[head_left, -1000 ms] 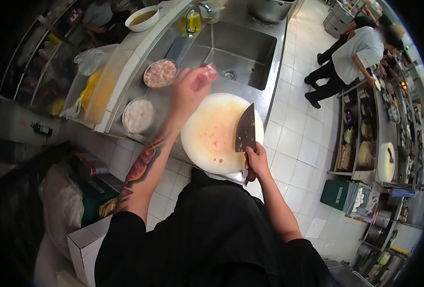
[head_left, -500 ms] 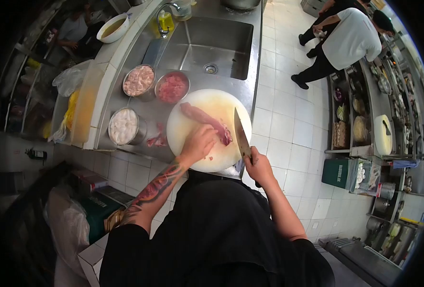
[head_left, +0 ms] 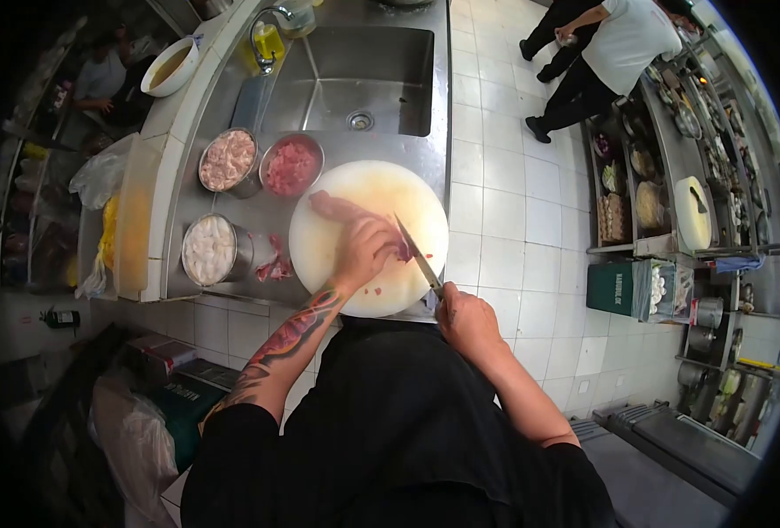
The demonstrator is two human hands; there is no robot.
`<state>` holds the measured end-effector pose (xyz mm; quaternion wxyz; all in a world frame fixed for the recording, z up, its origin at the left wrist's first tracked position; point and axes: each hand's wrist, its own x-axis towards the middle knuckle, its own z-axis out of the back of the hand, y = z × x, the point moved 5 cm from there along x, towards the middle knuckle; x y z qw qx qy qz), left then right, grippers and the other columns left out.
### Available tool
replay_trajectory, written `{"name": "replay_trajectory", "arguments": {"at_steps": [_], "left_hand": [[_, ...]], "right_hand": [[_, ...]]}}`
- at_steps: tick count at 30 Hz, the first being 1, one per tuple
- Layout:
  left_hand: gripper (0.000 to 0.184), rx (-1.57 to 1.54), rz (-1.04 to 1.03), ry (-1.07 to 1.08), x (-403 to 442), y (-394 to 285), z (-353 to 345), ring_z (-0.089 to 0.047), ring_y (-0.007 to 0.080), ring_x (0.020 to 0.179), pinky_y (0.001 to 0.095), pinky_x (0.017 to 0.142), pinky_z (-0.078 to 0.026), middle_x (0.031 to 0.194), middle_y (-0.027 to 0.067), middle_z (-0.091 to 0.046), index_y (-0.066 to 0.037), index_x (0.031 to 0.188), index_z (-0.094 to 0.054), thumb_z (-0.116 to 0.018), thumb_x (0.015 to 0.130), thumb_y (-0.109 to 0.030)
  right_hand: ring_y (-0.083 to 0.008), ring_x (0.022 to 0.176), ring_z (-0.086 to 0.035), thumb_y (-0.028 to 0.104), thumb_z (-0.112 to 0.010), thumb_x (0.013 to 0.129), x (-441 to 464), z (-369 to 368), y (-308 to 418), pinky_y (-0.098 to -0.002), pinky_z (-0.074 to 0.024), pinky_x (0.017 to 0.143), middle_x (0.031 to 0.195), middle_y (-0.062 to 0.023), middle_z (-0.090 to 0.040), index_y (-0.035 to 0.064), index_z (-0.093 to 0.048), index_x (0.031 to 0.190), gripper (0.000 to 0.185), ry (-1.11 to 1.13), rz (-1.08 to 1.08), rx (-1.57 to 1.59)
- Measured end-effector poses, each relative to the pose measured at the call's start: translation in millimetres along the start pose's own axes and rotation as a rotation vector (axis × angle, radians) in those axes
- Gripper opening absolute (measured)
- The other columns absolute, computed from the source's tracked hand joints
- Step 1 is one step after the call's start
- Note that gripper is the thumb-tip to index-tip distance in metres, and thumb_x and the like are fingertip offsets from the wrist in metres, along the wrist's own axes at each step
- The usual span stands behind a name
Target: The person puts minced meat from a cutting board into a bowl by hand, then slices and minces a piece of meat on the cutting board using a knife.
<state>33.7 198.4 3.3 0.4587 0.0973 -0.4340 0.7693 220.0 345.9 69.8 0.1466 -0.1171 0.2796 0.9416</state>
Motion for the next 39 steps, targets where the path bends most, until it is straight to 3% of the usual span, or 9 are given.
{"name": "replay_trajectory", "arguments": {"at_steps": [8, 11, 24, 34, 39], "left_hand": [[0.009, 0.037, 0.006, -0.045, 0, 0, -1, -0.066, 0.0264, 0.106, 0.0437, 0.095, -0.048, 0.102, -0.0016, -0.071, -0.013, 0.087, -0.077, -0.079, 0.08, -0.009], [0.016, 0.037, 0.008, 0.013, -7, 10, -8, -0.063, 0.0291, 0.115, 0.045, 0.102, -0.047, 0.11, 0.0014, -0.073, -0.011, 0.093, -0.078, -0.084, 0.078, -0.011], [0.015, 0.025, 0.026, 0.0, -7, 10, -8, -0.064, 0.0282, 0.116, 0.0454, 0.102, -0.047, 0.108, 0.0005, -0.073, -0.012, 0.092, -0.079, -0.082, 0.077, -0.01], [0.015, 0.082, 0.016, 0.007, -16, 21, -17, -0.064, 0.0299, 0.116, 0.0459, 0.103, -0.049, 0.11, 0.0033, -0.073, -0.012, 0.093, -0.078, -0.081, 0.078, -0.008], [0.017, 0.093, -0.002, -0.001, -16, 21, -14, -0.064, 0.03, 0.116, 0.047, 0.104, -0.048, 0.111, 0.0029, -0.073, -0.011, 0.094, -0.076, -0.081, 0.078, -0.009]], "right_hand": [[-0.0491, 0.081, -0.073, 0.009, -0.062, 0.094, -1, -6, 6, -0.0591, -0.0576, 0.076, 0.087, -0.0278, -0.073, -0.0009, -0.058, 0.107, 0.017, 0.041, -0.046, -0.042], [-0.0495, 0.081, -0.073, 0.009, -0.062, 0.093, 1, -9, 4, -0.0591, -0.0577, 0.076, 0.087, -0.0282, -0.073, -0.001, -0.058, 0.108, 0.018, 0.027, -0.05, -0.059], [-0.0455, 0.077, -0.074, 0.007, -0.061, 0.093, 11, -5, 8, -0.0563, -0.0588, 0.073, 0.084, -0.0266, -0.073, -0.002, -0.059, 0.11, 0.02, 0.04, 0.026, -0.163], [-0.0421, 0.079, -0.076, 0.009, -0.057, 0.097, 118, -18, 30, -0.0529, -0.0603, 0.069, 0.085, -0.0244, -0.076, -0.0017, -0.062, 0.114, 0.021, -0.005, 0.191, -0.243], [-0.0423, 0.082, -0.077, 0.01, -0.056, 0.098, 77, -10, 19, -0.0535, -0.0614, 0.073, 0.088, -0.0246, -0.077, -0.0018, -0.062, 0.116, 0.022, 0.053, 0.088, -0.239]]}}
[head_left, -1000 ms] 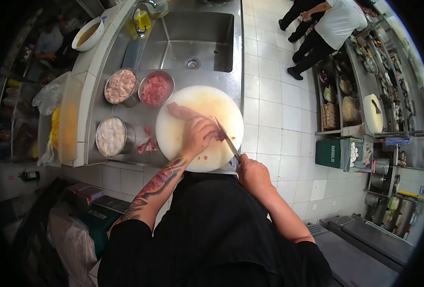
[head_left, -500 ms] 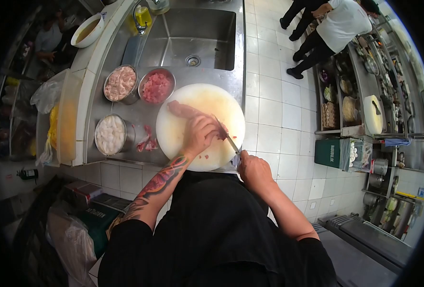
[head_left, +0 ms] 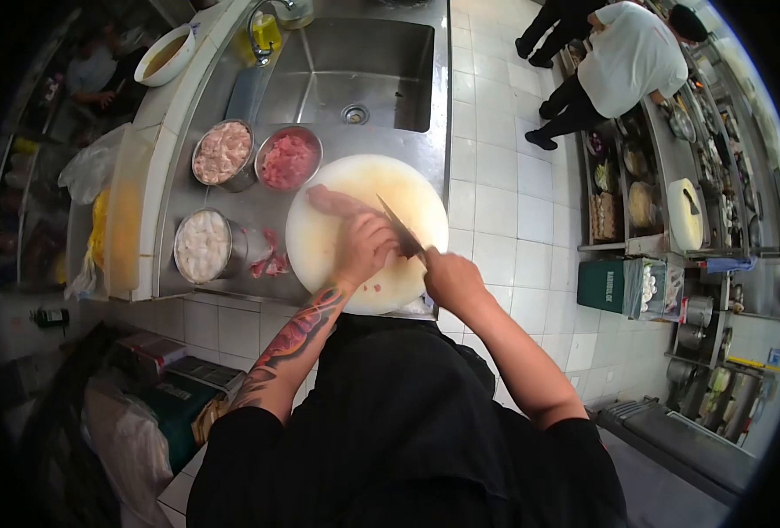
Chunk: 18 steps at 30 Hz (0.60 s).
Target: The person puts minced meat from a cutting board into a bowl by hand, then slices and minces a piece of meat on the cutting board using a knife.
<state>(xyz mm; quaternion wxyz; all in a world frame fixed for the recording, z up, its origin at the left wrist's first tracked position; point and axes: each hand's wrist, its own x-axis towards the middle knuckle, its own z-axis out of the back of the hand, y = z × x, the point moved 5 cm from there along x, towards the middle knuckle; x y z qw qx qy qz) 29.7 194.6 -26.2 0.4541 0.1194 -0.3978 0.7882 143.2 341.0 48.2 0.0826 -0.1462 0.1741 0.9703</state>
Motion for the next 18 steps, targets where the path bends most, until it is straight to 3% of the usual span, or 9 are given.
{"name": "replay_trajectory", "arguments": {"at_steps": [3, 6, 9, 11, 12, 15, 16, 17, 18], "left_hand": [[0.017, -0.028, 0.018, -0.008, -3, -6, 2, -0.063, 0.0302, 0.117, 0.0471, 0.105, -0.048, 0.111, 0.0024, -0.072, -0.011, 0.093, -0.075, -0.082, 0.078, -0.01], [0.016, -0.031, 0.025, 0.042, -2, -5, 2, -0.063, 0.0319, 0.118, 0.0471, 0.105, -0.048, 0.112, 0.0034, -0.071, -0.01, 0.094, -0.074, -0.083, 0.08, -0.012], [0.015, -0.06, 0.008, 0.078, -22, -7, 11, -0.062, 0.0341, 0.118, 0.0474, 0.105, -0.048, 0.112, 0.0054, -0.071, -0.009, 0.094, -0.073, -0.084, 0.083, -0.013], [0.015, -0.086, -0.022, 0.09, -25, -14, 21, -0.062, 0.0347, 0.113, 0.0475, 0.1, -0.049, 0.11, 0.0077, -0.07, -0.007, 0.093, -0.072, -0.081, 0.081, -0.009], [0.014, -0.083, -0.031, 0.088, -26, -16, 26, -0.062, 0.0352, 0.113, 0.048, 0.099, -0.049, 0.109, 0.0089, -0.069, -0.006, 0.091, -0.071, -0.081, 0.081, -0.009], [0.019, -0.053, 0.013, 0.127, -19, -17, 35, -0.062, 0.0369, 0.112, 0.0485, 0.098, -0.05, 0.11, 0.0096, -0.068, -0.007, 0.097, -0.069, -0.08, 0.081, -0.008], [0.019, -0.05, 0.013, 0.127, -13, -19, 36, -0.062, 0.0369, 0.112, 0.0485, 0.098, -0.05, 0.11, 0.0096, -0.068, -0.007, 0.097, -0.069, -0.08, 0.081, -0.008], [0.023, -0.052, 0.017, 0.08, -4, -20, 39, -0.061, 0.0381, 0.113, 0.0495, 0.099, -0.049, 0.113, 0.0106, -0.067, -0.007, 0.101, -0.068, -0.079, 0.081, -0.008], [0.028, -0.052, 0.022, 0.033, 2, -20, 41, -0.06, 0.0394, 0.115, 0.0505, 0.1, -0.048, 0.116, 0.0115, -0.066, -0.007, 0.106, -0.066, -0.079, 0.081, -0.008]], "right_hand": [[-0.0426, 0.083, -0.077, 0.012, -0.056, 0.1, -16, -7, -11, -0.0542, -0.0611, 0.074, 0.089, -0.0249, -0.077, -0.002, -0.062, 0.118, 0.024, 0.13, -0.067, -0.025], [-0.0431, 0.085, -0.077, 0.016, -0.055, 0.102, 14, -25, -27, -0.057, -0.0597, 0.074, 0.088, -0.0253, -0.077, -0.0002, -0.062, 0.117, 0.023, -0.018, -0.038, 0.085], [-0.0374, 0.067, -0.073, 0.016, -0.055, 0.105, 18, -36, -53, -0.0518, -0.0576, 0.061, 0.083, -0.0213, -0.074, 0.002, -0.061, 0.115, 0.019, -0.066, -0.03, 0.058], [-0.0196, 0.048, -0.061, 0.021, -0.058, 0.11, 0, -44, -87, -0.0376, -0.0495, 0.042, 0.077, -0.0103, -0.069, 0.0028, -0.062, 0.116, 0.02, 0.104, -0.139, 0.833], [-0.0078, 0.042, -0.047, 0.022, -0.059, 0.111, -7, -53, -96, -0.0274, -0.0393, 0.034, 0.075, -0.0027, -0.062, 0.0028, -0.062, 0.116, 0.02, 0.129, -0.253, 0.99], [-0.0073, 0.043, -0.049, 0.021, -0.059, 0.111, -26, -51, -88, -0.0277, -0.041, 0.035, 0.074, -0.0016, -0.06, 0.0032, -0.063, 0.112, 0.018, -0.115, -0.245, 1.079], [-0.0201, 0.043, -0.055, 0.018, -0.061, 0.108, -27, -42, -80, -0.0355, -0.0464, 0.041, 0.071, -0.0087, -0.063, 0.0021, -0.062, 0.107, 0.016, -0.188, -0.225, 1.039], [-0.0201, 0.043, -0.055, 0.018, -0.061, 0.108, -26, -34, -73, -0.0355, -0.0464, 0.041, 0.071, -0.0087, -0.063, 0.0021, -0.062, 0.107, 0.016, -0.188, -0.222, 1.041], [-0.0308, 0.051, -0.061, 0.017, -0.061, 0.106, -25, -15, -63, -0.0433, -0.0506, 0.05, 0.073, -0.0152, -0.066, 0.0026, -0.06, 0.108, 0.014, -0.303, -0.096, 0.793]]}}
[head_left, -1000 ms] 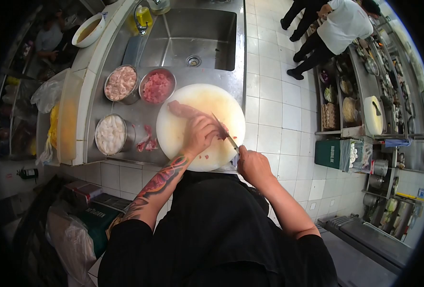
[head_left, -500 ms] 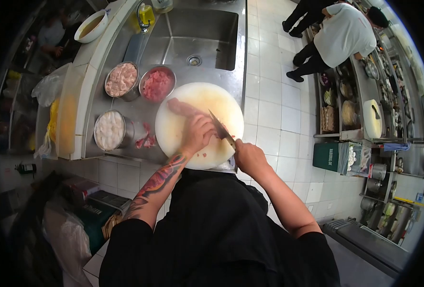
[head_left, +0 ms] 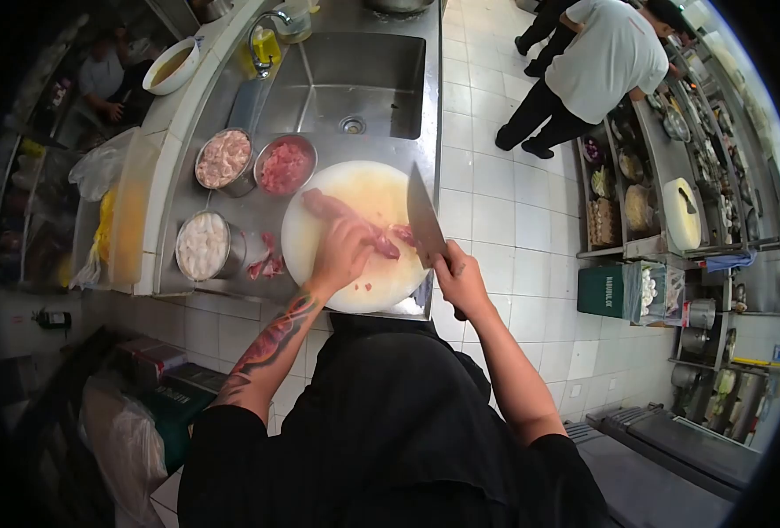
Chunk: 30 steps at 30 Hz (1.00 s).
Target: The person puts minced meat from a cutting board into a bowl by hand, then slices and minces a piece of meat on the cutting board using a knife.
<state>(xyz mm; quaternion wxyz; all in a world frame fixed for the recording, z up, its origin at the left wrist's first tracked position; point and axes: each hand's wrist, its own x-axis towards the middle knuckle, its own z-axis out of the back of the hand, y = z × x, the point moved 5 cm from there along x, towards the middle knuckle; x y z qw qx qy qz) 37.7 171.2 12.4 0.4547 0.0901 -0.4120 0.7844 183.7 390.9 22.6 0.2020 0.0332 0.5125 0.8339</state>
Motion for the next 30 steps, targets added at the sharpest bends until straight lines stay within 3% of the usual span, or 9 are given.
{"name": "replay_trajectory", "arguments": {"at_steps": [2, 7, 11, 15, 18, 22, 25, 28, 30], "left_hand": [[0.032, 0.035, -0.007, 0.047, 3, 4, 1, -0.059, 0.0406, 0.116, 0.0515, 0.102, -0.047, 0.119, 0.0132, -0.065, -0.006, 0.11, -0.065, -0.079, 0.081, -0.008], [0.039, 0.064, 0.035, 0.093, -14, 18, -8, -0.058, 0.0409, 0.124, 0.0519, 0.11, -0.046, 0.126, 0.0165, -0.063, -0.003, 0.116, -0.064, -0.082, 0.083, -0.012], [0.035, 0.07, 0.066, 0.038, -28, 20, -6, -0.058, 0.0428, 0.121, 0.052, 0.108, -0.045, 0.123, 0.0177, -0.063, -0.003, 0.113, -0.064, -0.081, 0.083, -0.011], [0.03, 0.139, 0.232, 0.104, -37, 29, -3, -0.06, 0.0376, 0.121, 0.0507, 0.107, -0.047, 0.124, 0.0147, -0.064, -0.005, 0.112, -0.066, -0.08, 0.086, -0.01], [0.025, 0.151, 0.282, 0.188, -8, 9, -11, -0.061, 0.0353, 0.118, 0.0506, 0.103, -0.048, 0.122, 0.0109, -0.067, -0.007, 0.111, -0.07, -0.077, 0.087, -0.008], [0.023, 0.096, 0.023, 0.09, 34, -23, -55, -0.063, 0.0345, 0.113, 0.0472, 0.102, -0.049, 0.114, 0.0088, -0.069, -0.007, 0.112, -0.073, -0.074, 0.089, -0.006], [0.026, 0.069, 0.106, 0.437, 39, -14, -89, -0.066, 0.0342, 0.115, 0.0425, 0.103, -0.051, 0.119, 0.0139, -0.072, -0.011, 0.117, -0.077, -0.073, 0.092, -0.009], [0.023, -0.097, 0.378, 0.452, 42, -2, -86, -0.07, 0.0276, 0.108, 0.0366, 0.094, -0.056, 0.117, 0.0103, -0.074, -0.005, 0.122, -0.075, -0.068, 0.102, -0.012], [0.025, -0.871, 0.93, 0.388, 19, 14, -72, -0.072, 0.018, 0.097, 0.0328, 0.081, -0.057, 0.113, 0.0059, -0.076, -0.001, 0.121, -0.074, -0.063, 0.11, -0.02]], "right_hand": [[-0.0508, 0.076, -0.068, 0.012, -0.062, 0.101, 2, 4, 50, -0.0575, -0.0541, 0.071, 0.08, -0.0277, -0.07, 0.0033, -0.058, 0.109, 0.013, -0.024, 0.151, -0.254], [-0.0479, 0.075, -0.071, 0.013, -0.063, 0.099, 7, -8, 89, -0.0557, -0.0559, 0.069, 0.08, -0.0251, -0.072, 0.0035, -0.059, 0.114, 0.018, -0.082, 0.295, -0.315], [-0.0444, 0.084, -0.075, 0.017, -0.065, 0.097, 28, -30, 15, -0.0547, -0.0598, 0.074, 0.09, -0.0253, -0.075, 0.0038, -0.064, 0.118, 0.025, 0.251, 0.102, -0.752], [-0.0354, 0.068, -0.073, 0.016, -0.061, 0.102, 16, 32, 7, -0.0506, -0.0587, 0.064, 0.084, -0.0224, -0.074, 0.0038, -0.064, 0.109, 0.015, 0.206, 0.05, -0.323], [-0.009, 0.046, -0.049, 0.014, -0.055, 0.11, -1, 71, 25, -0.0312, -0.0425, 0.039, 0.066, -0.0018, -0.053, 0.0025, -0.055, 0.099, 0.017, 0.089, -0.192, 0.089], [-0.012, 0.045, -0.05, 0.015, -0.056, 0.109, -1, 79, 12, -0.0316, -0.0441, 0.039, 0.066, -0.0024, -0.053, 0.0024, -0.05, 0.096, 0.019, -0.029, -0.194, 0.161], [-0.0116, 0.045, -0.051, 0.015, -0.056, 0.11, -9, 65, 8, -0.0307, -0.0442, 0.039, 0.067, -0.0029, -0.055, 0.0023, -0.052, 0.097, 0.018, -0.036, -0.191, 0.212], [-0.01, 0.045, -0.05, 0.014, -0.055, 0.111, -23, 54, 5, -0.0295, -0.0427, 0.039, 0.069, -0.0017, -0.055, 0.0028, -0.055, 0.1, 0.016, -0.004, -0.215, 0.33], [-0.01, 0.045, -0.049, 0.014, -0.055, 0.111, -29, 49, -6, -0.0294, -0.0428, 0.039, 0.068, -0.0016, -0.055, 0.0025, -0.056, 0.101, 0.015, 0.01, -0.231, 0.333]]}}
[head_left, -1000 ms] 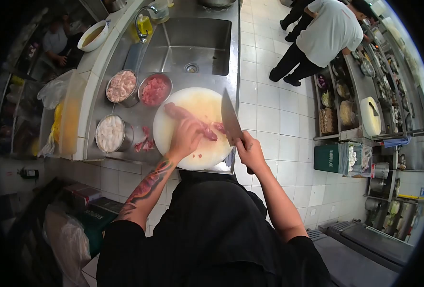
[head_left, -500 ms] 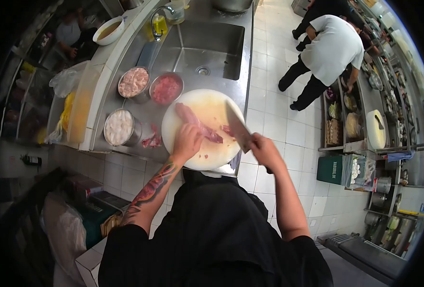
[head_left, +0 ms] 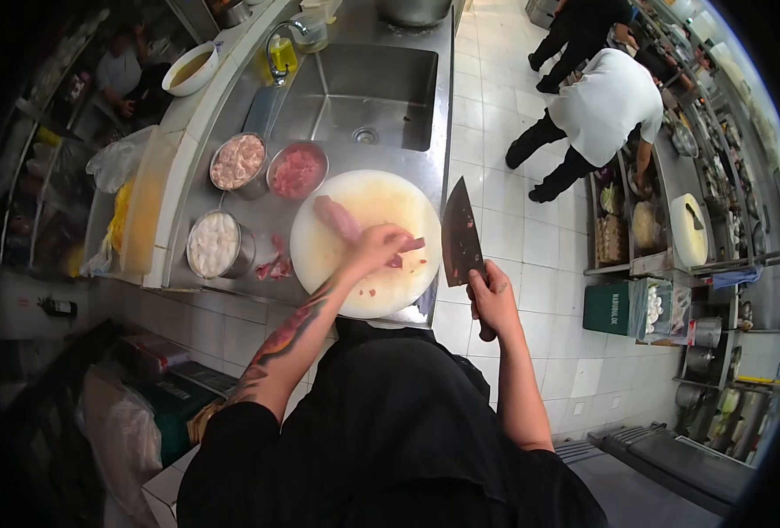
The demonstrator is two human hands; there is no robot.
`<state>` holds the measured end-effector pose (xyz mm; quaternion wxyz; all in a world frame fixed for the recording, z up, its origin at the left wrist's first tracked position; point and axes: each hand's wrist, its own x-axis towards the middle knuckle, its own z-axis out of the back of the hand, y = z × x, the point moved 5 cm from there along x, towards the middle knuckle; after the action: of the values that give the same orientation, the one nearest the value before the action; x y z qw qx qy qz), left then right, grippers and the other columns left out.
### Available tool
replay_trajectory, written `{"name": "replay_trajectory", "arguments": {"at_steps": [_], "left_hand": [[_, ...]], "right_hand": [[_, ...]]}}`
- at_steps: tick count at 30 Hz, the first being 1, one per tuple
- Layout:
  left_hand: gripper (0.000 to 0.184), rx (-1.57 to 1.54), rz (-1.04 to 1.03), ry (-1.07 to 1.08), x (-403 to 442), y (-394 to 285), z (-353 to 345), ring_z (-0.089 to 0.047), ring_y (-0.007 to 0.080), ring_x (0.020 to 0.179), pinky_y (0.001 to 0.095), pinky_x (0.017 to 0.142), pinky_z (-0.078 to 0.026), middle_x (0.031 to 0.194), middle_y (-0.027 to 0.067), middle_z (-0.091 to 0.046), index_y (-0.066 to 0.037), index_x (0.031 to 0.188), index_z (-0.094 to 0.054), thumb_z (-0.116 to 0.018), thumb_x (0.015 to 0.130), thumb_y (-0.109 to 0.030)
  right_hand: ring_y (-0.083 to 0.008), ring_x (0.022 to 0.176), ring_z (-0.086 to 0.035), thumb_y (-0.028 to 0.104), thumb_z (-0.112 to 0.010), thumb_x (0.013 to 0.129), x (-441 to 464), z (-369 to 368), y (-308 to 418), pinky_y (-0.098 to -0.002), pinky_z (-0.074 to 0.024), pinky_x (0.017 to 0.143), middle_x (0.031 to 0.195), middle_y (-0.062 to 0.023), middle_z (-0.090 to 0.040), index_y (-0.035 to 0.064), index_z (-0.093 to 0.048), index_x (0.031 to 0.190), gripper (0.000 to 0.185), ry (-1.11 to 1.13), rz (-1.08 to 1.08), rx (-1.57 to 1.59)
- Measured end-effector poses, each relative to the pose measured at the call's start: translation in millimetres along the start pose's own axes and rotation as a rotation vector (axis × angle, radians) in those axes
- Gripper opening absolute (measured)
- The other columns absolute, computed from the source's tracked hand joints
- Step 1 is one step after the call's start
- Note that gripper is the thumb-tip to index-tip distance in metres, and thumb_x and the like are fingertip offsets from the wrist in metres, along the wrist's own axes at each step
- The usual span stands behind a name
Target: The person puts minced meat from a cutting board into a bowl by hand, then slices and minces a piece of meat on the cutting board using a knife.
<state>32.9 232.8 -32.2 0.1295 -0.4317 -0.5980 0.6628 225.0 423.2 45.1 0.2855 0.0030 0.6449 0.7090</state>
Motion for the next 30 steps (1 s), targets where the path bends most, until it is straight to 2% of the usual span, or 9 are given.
{"name": "replay_trajectory", "arguments": {"at_steps": [3, 7, 9, 10, 13, 14, 17, 23, 30], "left_hand": [[0.029, -0.278, -0.073, -0.013, -35, 15, 47, -0.071, 0.0108, 0.087, 0.0298, 0.072, -0.055, 0.108, 0.0017, -0.076, -0.001, 0.121, -0.074, -0.059, 0.113, -0.025], [0.028, -0.359, 0.063, -0.022, -73, 43, 95, -0.073, 0.0142, 0.088, 0.0337, 0.071, -0.056, 0.114, 0.0083, -0.079, 0.0, 0.118, -0.075, -0.062, 0.11, -0.024], [0.02, 0.496, 0.059, -0.34, -89, 44, 115, -0.072, 0.0133, 0.083, 0.0302, 0.07, -0.057, 0.103, 0.0074, -0.078, -0.001, 0.111, -0.076, -0.068, 0.107, -0.019], [0.019, 0.74, -0.105, -0.45, -97, 49, 123, -0.075, 0.0201, 0.088, 0.0338, 0.076, -0.059, 0.101, 0.0114, -0.079, -0.001, 0.112, -0.077, -0.073, 0.102, -0.017], [0.025, 0.539, -0.319, -0.39, -116, 39, 112, -0.076, 0.025, 0.092, 0.0369, 0.082, -0.06, 0.106, 0.0136, -0.077, -0.002, 0.122, -0.076, -0.075, 0.099, -0.011], [0.034, 0.617, -0.304, -0.302, -130, 23, 102, -0.075, 0.0277, 0.097, 0.0392, 0.086, -0.059, 0.108, 0.015, -0.073, -0.005, 0.129, -0.075, -0.076, 0.096, -0.009], [0.037, 0.702, -0.395, -0.405, -132, 54, 103, -0.072, 0.03, 0.098, 0.04, 0.089, -0.059, 0.108, 0.0151, -0.068, -0.006, 0.129, -0.075, -0.078, 0.092, -0.008], [0.013, 0.684, -0.525, -0.581, -114, 63, 87, -0.067, 0.039, 0.08, 0.0469, 0.072, -0.052, 0.085, 0.0162, -0.064, -0.001, 0.095, -0.072, -0.078, 0.092, -0.011], [0.023, 0.728, -0.22, -0.476, -111, 55, 101, -0.071, 0.0441, 0.091, 0.0518, 0.078, -0.055, 0.096, 0.0251, -0.073, 0.0, 0.101, -0.072, -0.065, 0.099, -0.021]], "right_hand": [[-0.0099, 0.045, -0.049, 0.014, -0.056, 0.11, -5, -9, -7, -0.0301, -0.0429, 0.04, 0.068, -0.002, -0.055, 0.0016, -0.058, 0.102, 0.015, 0.047, -0.022, -0.013], [-0.0109, 0.045, -0.052, 0.016, -0.058, 0.11, -2, -45, -7, -0.0318, -0.0435, 0.041, 0.066, -0.0041, -0.057, 0.0011, -0.06, 0.099, 0.019, 0.209, -0.061, -0.14], [-0.01, 0.044, -0.05, 0.018, -0.059, 0.111, 1, -73, -4, -0.0324, -0.0434, 0.042, 0.064, -0.0034, -0.055, 0.0018, -0.061, 0.1, 0.02, 0.335, -0.036, -0.241], [-0.01, 0.044, -0.05, 0.018, -0.059, 0.111, 4, -84, -4, -0.0324, -0.0434, 0.042, 0.064, -0.0034, -0.055, 0.0018, -0.061, 0.1, 0.02, 0.36, -0.036, -0.248], [-0.0415, 0.068, -0.07, 0.02, -0.062, 0.105, 12, -116, 9, -0.0524, -0.054, 0.066, 0.074, -0.0219, -0.07, 0.0015, -0.062, 0.103, 0.018, 0.394, 0.295, -0.673], [-0.0507, 0.087, -0.07, 0.02, -0.063, 0.101, 15, -123, 11, -0.0574, -0.0538, 0.076, 0.085, -0.0281, -0.072, 0.001, -0.062, 0.105, 0.02, 0.428, 0.213, -0.787], [-0.0486, 0.085, -0.071, 0.02, -0.063, 0.101, 21, -135, 10, -0.0561, -0.0546, 0.076, 0.085, -0.0266, -0.073, 0.0011, -0.061, 0.106, 0.02, 0.427, 0.263, -0.856], [-0.0472, 0.083, -0.072, 0.018, -0.063, 0.102, 22, -126, 18, -0.0539, -0.0553, 0.076, 0.086, -0.0269, -0.073, -0.0006, -0.061, 0.109, 0.02, 0.371, 0.247, -0.655], [-0.0346, 0.064, -0.069, 0.016, -0.061, 0.104, 19, -137, 25, -0.0476, -0.0559, 0.065, 0.084, -0.0227, -0.071, -0.0017, -0.06, 0.108, 0.018, 0.49, 0.169, -0.503]]}}
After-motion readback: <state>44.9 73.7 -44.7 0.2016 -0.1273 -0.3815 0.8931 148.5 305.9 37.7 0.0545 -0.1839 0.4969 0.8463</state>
